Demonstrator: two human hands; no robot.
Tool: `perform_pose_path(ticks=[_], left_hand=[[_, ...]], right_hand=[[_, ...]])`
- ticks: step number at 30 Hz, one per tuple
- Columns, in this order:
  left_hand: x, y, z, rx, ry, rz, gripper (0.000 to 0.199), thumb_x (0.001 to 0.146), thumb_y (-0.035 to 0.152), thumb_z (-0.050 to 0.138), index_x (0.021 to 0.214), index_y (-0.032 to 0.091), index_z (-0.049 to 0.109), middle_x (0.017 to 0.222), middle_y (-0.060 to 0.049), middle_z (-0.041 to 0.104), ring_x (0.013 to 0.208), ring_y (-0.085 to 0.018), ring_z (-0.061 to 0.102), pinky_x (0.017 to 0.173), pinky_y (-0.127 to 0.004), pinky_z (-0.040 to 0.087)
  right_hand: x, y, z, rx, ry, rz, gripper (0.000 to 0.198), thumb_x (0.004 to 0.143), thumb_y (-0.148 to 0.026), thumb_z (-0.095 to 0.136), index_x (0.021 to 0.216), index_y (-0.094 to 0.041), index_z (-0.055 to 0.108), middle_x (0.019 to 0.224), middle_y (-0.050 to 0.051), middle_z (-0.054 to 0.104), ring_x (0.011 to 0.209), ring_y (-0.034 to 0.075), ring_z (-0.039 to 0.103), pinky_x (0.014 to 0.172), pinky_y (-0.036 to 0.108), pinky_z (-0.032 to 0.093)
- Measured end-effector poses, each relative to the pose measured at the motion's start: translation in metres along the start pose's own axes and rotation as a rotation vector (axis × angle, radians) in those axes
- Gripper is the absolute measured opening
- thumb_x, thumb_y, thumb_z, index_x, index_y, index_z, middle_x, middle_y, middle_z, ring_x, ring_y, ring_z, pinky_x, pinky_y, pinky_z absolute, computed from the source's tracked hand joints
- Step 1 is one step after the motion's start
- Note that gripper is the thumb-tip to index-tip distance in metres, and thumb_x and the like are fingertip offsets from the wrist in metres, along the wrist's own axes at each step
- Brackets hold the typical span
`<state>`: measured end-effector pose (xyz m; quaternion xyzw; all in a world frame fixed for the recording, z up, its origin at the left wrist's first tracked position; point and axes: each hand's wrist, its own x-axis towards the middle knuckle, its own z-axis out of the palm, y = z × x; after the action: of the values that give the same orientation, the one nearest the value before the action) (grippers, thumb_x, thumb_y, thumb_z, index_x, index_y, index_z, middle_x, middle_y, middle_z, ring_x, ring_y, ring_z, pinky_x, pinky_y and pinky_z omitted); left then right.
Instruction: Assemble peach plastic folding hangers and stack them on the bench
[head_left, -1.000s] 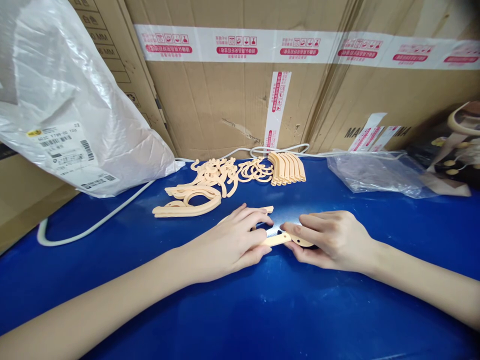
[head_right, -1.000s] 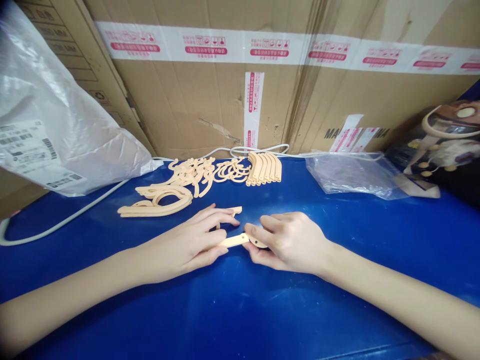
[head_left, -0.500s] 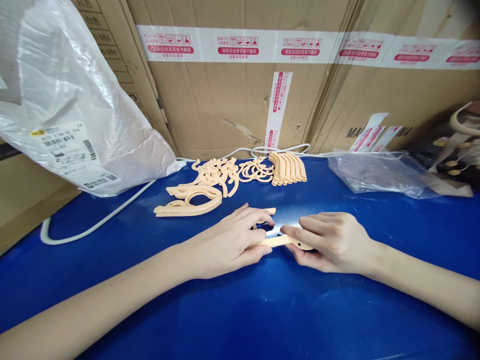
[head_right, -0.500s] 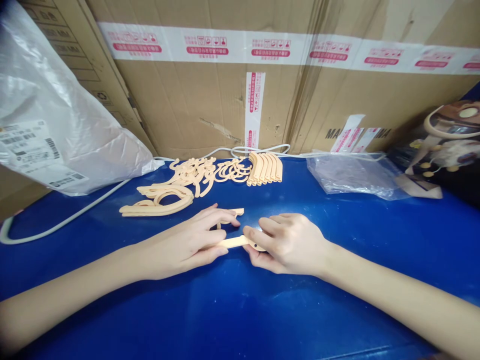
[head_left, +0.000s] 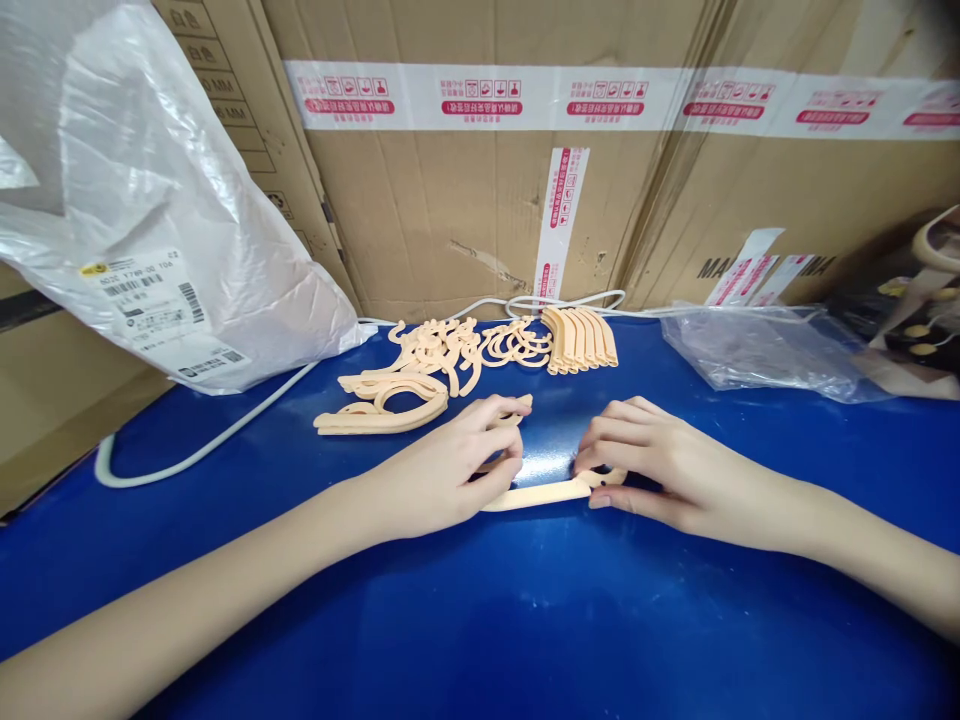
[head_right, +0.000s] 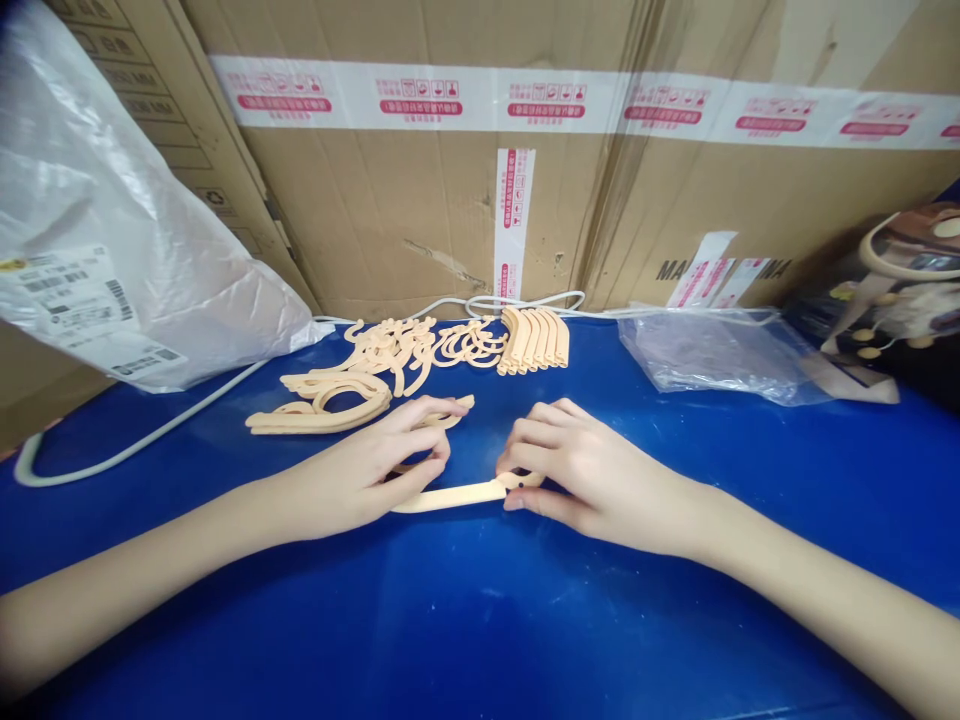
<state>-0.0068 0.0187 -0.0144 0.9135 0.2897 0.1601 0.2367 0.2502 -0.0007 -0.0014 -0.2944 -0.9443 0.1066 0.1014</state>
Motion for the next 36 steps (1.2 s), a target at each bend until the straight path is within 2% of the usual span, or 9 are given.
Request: perform_pose_path(ticks=[6,9,13,17,19,21,25,30,36], left_hand=[[0.001,-0.003,0.003,-0.056,0.050,-0.061,0.012,0.090,0.015,0.045,0.093,0.023,0.052,0.134,-0.007,0.042,0.138,-0.022,0.030,0.090,-0.029,0.051],[0.002,-0.003,0.003,-0.043,0.120,-0.084,0.011,0.090,0.017,0.048,0.098,0.023,0.050,0.129,-0.005,0.047,0.135,-0.020,0.036,0.097,-0.031,0.046],[0.003,-0.002,0.004,0.019,0.156,-0.083,0.013,0.090,0.018,0.049,0.102,0.023,0.049,0.122,-0.004,0.053,0.127,-0.020,0.045,0.103,-0.035,0.040],[0.004,-0.001,0.006,0.055,0.166,-0.069,0.011,0.091,0.019,0.048,0.102,0.022,0.050,0.120,-0.004,0.055,0.119,-0.021,0.050,0.101,-0.037,0.041],[0.004,0.000,0.006,0.072,0.170,-0.063,0.012,0.092,0.020,0.047,0.103,0.022,0.050,0.119,-0.004,0.056,0.117,-0.020,0.052,0.099,-0.037,0.042],[0.004,0.000,0.007,0.088,0.170,-0.068,0.011,0.092,0.020,0.047,0.103,0.022,0.049,0.117,-0.005,0.057,0.113,-0.020,0.054,0.097,-0.037,0.043],[0.004,0.001,0.007,0.134,0.157,-0.080,0.009,0.094,0.023,0.047,0.101,0.022,0.050,0.117,-0.005,0.059,0.110,-0.022,0.056,0.093,-0.039,0.045],[0.003,0.002,0.005,0.164,0.152,-0.087,0.014,0.096,0.029,0.042,0.101,0.022,0.053,0.115,-0.005,0.061,0.108,-0.021,0.056,0.091,-0.039,0.046],[-0.001,0.000,0.000,0.231,0.089,-0.015,0.034,0.086,0.003,0.033,0.108,0.020,0.054,0.114,-0.005,0.063,0.111,-0.022,0.054,0.094,-0.041,0.042]], right_hand=[[-0.005,-0.004,-0.005,0.032,-0.033,0.055,0.018,0.093,-0.026,0.049,0.100,-0.030,0.064,0.128,0.004,0.048,0.122,0.021,0.041,0.098,0.039,0.036],[-0.006,-0.006,-0.005,0.060,-0.055,0.059,0.026,0.091,-0.018,0.049,0.104,-0.034,0.066,0.138,0.002,0.041,0.130,0.020,0.036,0.103,0.038,0.034],[-0.003,-0.014,-0.004,0.181,-0.107,0.024,0.035,0.085,-0.004,0.044,0.103,-0.025,0.066,0.130,0.004,0.050,0.120,0.015,0.048,0.100,0.029,0.040],[0.001,-0.029,0.002,0.283,-0.091,-0.007,0.006,0.086,-0.021,0.057,0.087,-0.019,0.062,0.113,0.005,0.060,0.105,0.016,0.057,0.092,0.027,0.045],[0.002,-0.036,0.007,0.309,-0.074,-0.018,0.010,0.085,-0.028,0.062,0.086,-0.019,0.058,0.111,0.004,0.060,0.103,0.016,0.057,0.091,0.027,0.046],[0.001,-0.042,0.009,0.344,-0.080,-0.025,0.009,0.083,-0.018,0.061,0.089,-0.020,0.055,0.111,0.003,0.060,0.103,0.015,0.057,0.090,0.026,0.047],[-0.001,-0.045,0.009,0.379,-0.116,-0.008,0.038,0.072,0.003,0.054,0.100,-0.022,0.052,0.117,0.002,0.057,0.102,0.013,0.058,0.086,0.022,0.048],[-0.001,-0.033,0.008,0.290,-0.097,-0.026,0.046,0.077,0.003,0.045,0.114,-0.023,0.050,0.116,0.004,0.057,0.101,0.014,0.058,0.089,0.025,0.048],[0.002,-0.002,0.012,0.035,0.083,-0.050,0.038,0.082,0.003,0.039,0.108,-0.020,0.054,0.104,0.006,0.062,0.105,0.020,0.053,0.098,0.041,0.041]])
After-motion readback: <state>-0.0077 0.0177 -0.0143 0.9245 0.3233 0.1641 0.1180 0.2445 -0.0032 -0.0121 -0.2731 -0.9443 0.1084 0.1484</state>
